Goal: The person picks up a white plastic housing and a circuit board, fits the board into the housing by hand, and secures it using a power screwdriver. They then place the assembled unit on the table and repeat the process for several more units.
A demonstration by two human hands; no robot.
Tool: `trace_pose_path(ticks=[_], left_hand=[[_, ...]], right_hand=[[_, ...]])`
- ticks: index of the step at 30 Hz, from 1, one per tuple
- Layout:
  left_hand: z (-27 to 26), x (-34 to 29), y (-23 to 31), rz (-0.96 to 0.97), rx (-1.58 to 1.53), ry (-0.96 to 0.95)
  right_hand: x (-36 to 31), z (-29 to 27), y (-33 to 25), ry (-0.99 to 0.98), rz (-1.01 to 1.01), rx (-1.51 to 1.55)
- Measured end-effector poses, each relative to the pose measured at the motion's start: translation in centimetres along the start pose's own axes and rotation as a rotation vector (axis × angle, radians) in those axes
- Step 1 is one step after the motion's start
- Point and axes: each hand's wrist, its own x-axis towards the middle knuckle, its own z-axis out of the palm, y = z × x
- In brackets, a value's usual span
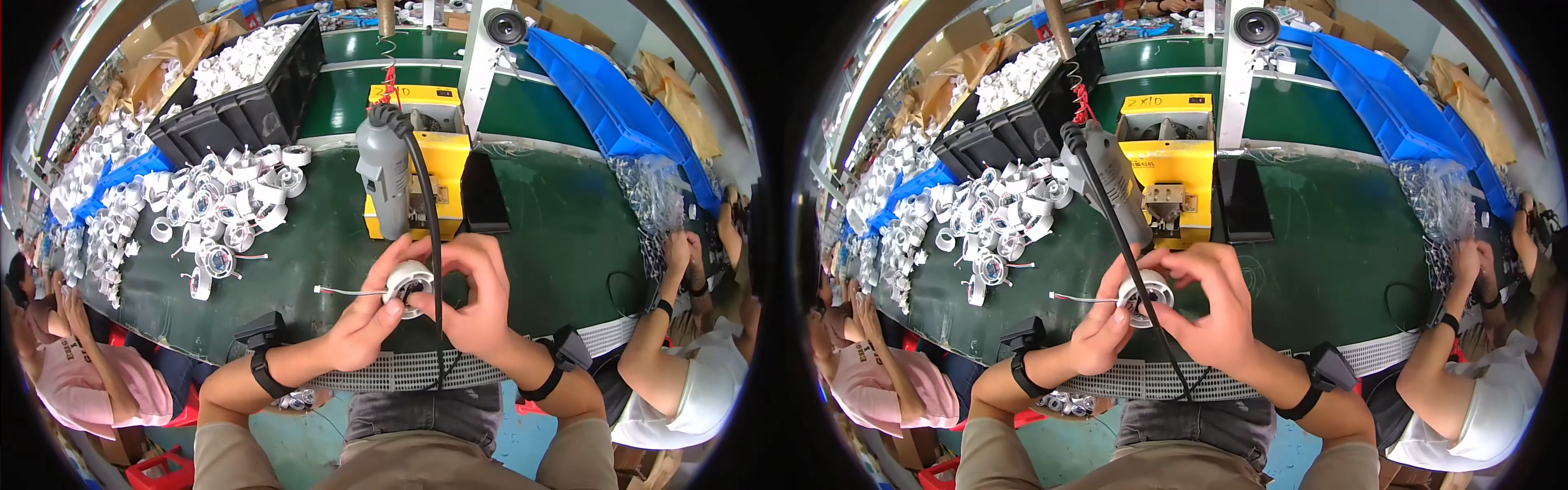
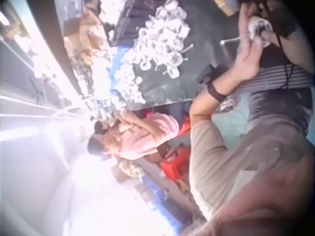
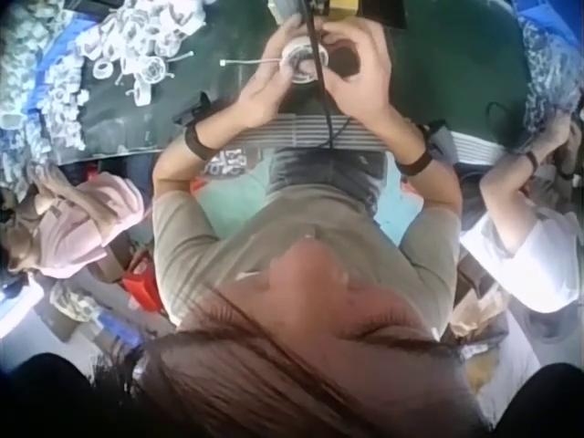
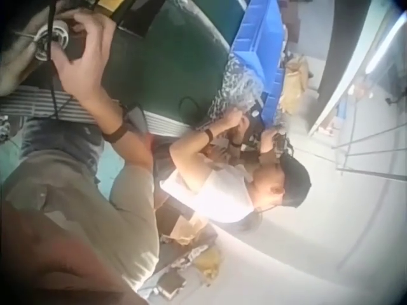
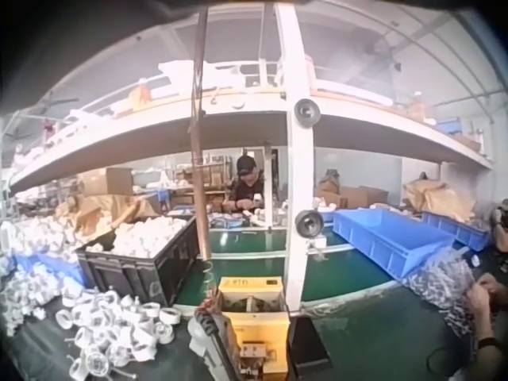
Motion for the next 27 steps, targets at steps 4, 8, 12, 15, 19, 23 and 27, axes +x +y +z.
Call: trace_pose_path(ticks=[4, 8, 12, 15, 19, 23, 27], left_hand=[[0.0, 0.4, 0.5, 0.053, 0.225, 0.035], [-0.6, 0.9, 0.3, -0.361, 0.107, 0.254], [-1.5, 1.0, -0.1, -0.549, 0.007, 0.343], [-1.6, 1.1, 0.1, -0.582, 0.013, 0.385], [-2.4, 1.4, -0.4, -0.626, -0.001, 0.381], [-3.0, 1.3, -1.3, -0.616, 0.021, 0.434], [-3.3, 1.3, -1.4, -0.644, 0.014, 0.46]], right_hand=[[0.2, -0.6, 0.8, -0.185, 0.178, 0.16], [0.8, -1.4, 1.8, -0.338, 0.076, -0.242], [3.7, 1.5, 1.0, 0.106, -0.233, -0.343], [5.2, 4.1, 0.8, -0.048, 0.044, -0.291], [5.9, 4.9, 3.3, 0.058, -0.137, -0.075], [8.8, 4.6, 0.7, 0.345, -0.044, 0.314], [10.5, 5.0, 1.5, 0.393, 0.014, 0.265]])
